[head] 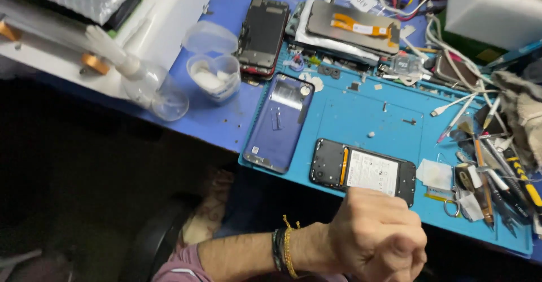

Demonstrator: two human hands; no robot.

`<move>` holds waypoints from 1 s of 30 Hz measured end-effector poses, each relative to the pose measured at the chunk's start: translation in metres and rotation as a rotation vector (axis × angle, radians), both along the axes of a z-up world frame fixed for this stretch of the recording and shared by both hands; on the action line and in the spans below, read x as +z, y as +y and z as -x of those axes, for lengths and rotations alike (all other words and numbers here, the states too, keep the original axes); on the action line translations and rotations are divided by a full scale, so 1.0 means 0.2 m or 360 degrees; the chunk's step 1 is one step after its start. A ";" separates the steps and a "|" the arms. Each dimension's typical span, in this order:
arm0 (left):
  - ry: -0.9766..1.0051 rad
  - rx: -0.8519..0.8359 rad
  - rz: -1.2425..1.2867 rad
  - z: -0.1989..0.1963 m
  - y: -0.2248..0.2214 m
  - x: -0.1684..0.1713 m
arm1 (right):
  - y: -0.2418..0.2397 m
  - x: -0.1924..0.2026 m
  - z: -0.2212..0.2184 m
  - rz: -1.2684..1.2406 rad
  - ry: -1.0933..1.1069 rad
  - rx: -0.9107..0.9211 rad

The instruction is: Disassembling a mobile phone, applying adhesive tape to the internal frame, and using tweezers for component placement.

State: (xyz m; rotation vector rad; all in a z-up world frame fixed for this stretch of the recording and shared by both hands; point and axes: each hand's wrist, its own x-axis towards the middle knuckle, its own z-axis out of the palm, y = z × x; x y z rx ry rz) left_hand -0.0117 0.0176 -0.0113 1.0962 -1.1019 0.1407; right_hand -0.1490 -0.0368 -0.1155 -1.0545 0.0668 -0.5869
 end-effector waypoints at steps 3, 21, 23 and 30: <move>0.0222 -0.0095 -0.0078 -0.04 0.08 0.00 | -0.29 0.07 -0.19 -0.0109 0.0118 0.0034; -0.0875 0.1440 -0.1326 -0.58 0.54 -0.08 | -0.60 0.40 -0.17 0.1902 0.0319 -0.0257; -0.0854 0.1453 -0.1379 -0.58 0.54 -0.08 | -0.61 0.41 -0.22 0.2504 0.0102 -0.0490; -0.0999 0.1512 -0.1515 -0.58 0.50 -0.10 | -0.64 0.34 -0.27 0.2291 -0.0013 -0.0581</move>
